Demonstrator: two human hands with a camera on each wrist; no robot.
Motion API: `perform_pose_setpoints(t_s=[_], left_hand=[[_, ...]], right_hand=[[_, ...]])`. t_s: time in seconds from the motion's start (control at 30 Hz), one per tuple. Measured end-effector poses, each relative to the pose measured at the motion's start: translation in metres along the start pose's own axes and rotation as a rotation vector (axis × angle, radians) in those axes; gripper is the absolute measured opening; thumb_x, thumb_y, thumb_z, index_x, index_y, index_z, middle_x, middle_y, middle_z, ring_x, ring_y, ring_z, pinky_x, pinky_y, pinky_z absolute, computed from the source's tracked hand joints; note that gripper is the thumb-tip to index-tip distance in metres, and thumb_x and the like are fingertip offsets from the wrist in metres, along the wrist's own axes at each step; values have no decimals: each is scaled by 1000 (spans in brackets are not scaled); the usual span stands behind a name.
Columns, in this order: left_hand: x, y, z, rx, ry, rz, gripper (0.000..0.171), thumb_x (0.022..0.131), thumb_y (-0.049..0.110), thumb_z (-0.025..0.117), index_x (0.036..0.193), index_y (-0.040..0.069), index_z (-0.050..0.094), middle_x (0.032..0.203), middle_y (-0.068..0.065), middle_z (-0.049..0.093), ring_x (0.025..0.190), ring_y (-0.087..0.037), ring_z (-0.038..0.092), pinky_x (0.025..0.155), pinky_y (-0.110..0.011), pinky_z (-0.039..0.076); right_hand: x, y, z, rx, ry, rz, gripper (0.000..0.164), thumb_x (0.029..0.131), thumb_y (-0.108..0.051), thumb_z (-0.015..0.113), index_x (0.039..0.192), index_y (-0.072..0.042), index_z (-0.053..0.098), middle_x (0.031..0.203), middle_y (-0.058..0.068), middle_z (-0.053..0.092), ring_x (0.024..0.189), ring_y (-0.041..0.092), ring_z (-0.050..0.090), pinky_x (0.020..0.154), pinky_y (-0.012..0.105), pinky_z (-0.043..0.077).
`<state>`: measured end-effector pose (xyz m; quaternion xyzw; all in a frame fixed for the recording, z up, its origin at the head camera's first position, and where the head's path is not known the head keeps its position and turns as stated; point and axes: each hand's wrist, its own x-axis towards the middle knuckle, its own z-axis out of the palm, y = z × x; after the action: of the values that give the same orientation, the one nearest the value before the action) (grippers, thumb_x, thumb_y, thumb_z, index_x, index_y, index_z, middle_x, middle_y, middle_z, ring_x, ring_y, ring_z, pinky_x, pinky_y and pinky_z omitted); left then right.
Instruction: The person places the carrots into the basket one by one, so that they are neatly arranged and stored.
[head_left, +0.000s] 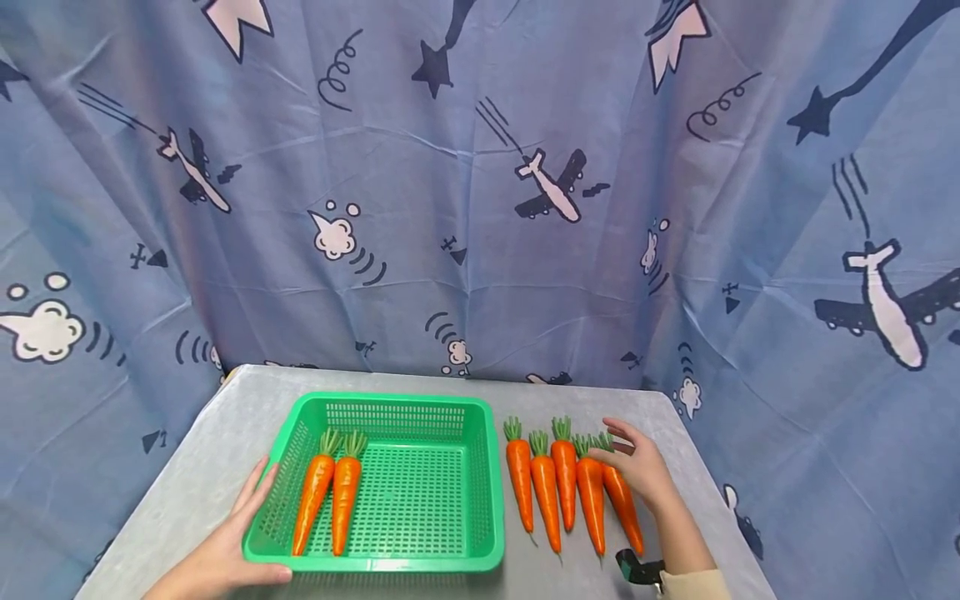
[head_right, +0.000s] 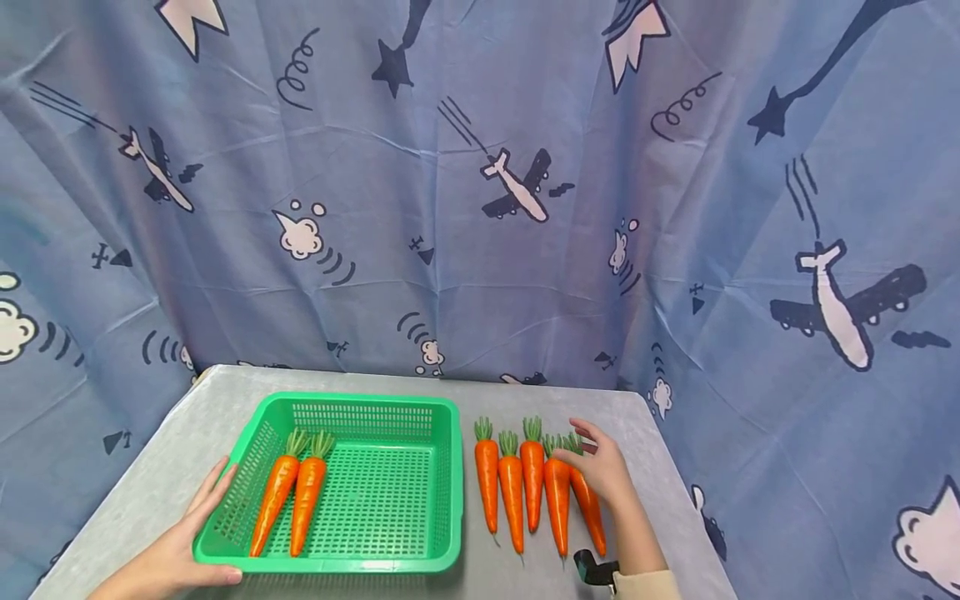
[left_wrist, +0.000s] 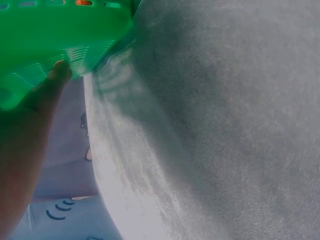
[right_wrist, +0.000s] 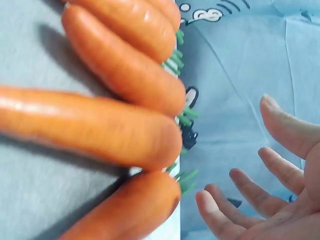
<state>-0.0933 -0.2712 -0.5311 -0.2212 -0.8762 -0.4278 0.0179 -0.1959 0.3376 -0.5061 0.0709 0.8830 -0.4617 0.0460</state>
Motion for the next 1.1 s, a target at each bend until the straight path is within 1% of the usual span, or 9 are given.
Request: perform_pose_setpoints(t_s=[0.13,0.27,0.37,0.43,0.6,0.77,0.87,0.97,1.1], left_hand=[[0,0,0,0,-4,-4,129,69,18,92,164,10,5,170,-6,-11,139,22,-1,93,-21,42],[2,0,0,-39,-43,-55,125,74,18,89,164,15,2,170,1,-15,135,26,-1,91,-21,43],[3,0,-1,-81,-77,-97,121,79,17,85,164,18,-1,169,7,-18,131,30,-2,89,-21,43],[3,0,-1,-84,-80,-102,122,79,17,85,164,18,-1,169,7,-18,131,30,-2,90,-21,43],[4,0,-2,-70,-61,-92,123,77,17,87,164,18,0,169,6,-17,132,29,-1,90,-20,43],[3,0,-1,-76,-55,-84,123,77,17,87,164,17,0,169,6,-17,132,28,0,91,-20,42],[1,-1,1,-76,-54,-80,123,77,17,87,164,16,0,169,6,-18,132,28,0,92,-20,42],[1,-2,1,-76,-58,-87,123,77,17,87,164,17,0,169,6,-18,132,29,-1,92,-21,42],[1,-2,0,-78,-68,-108,122,79,18,86,164,19,-1,168,9,-19,130,31,0,91,-22,44]], right_hand=[[-1,12,-7,-33,-8,24,82,88,-44,77,154,-12,41,157,26,38,138,50,41,105,61,43],[-1,26,-15,-93,-27,34,75,92,-35,74,153,-7,40,155,31,34,136,56,38,104,65,41],[0,36,-19,-129,-52,44,73,92,-29,74,153,-5,41,153,35,34,133,59,40,100,66,43],[1,41,-20,-139,-70,55,74,91,-29,75,152,-5,41,151,38,35,132,60,40,97,64,47],[3,49,-19,-98,-104,97,78,89,-31,77,153,-6,40,151,39,33,136,58,37,92,56,53],[6,56,-16,-64,-122,123,79,87,-28,80,153,-7,41,150,40,36,135,55,38,90,51,56],[8,60,-14,-51,-135,131,80,85,-22,82,153,-9,42,148,39,39,129,51,46,85,47,57],[10,62,-12,-47,-154,130,84,83,-18,84,154,-10,41,147,39,40,115,43,56,77,42,56],[10,60,-9,-37,-148,130,83,80,-14,85,153,-11,45,144,39,43,97,32,59,68,38,53]])
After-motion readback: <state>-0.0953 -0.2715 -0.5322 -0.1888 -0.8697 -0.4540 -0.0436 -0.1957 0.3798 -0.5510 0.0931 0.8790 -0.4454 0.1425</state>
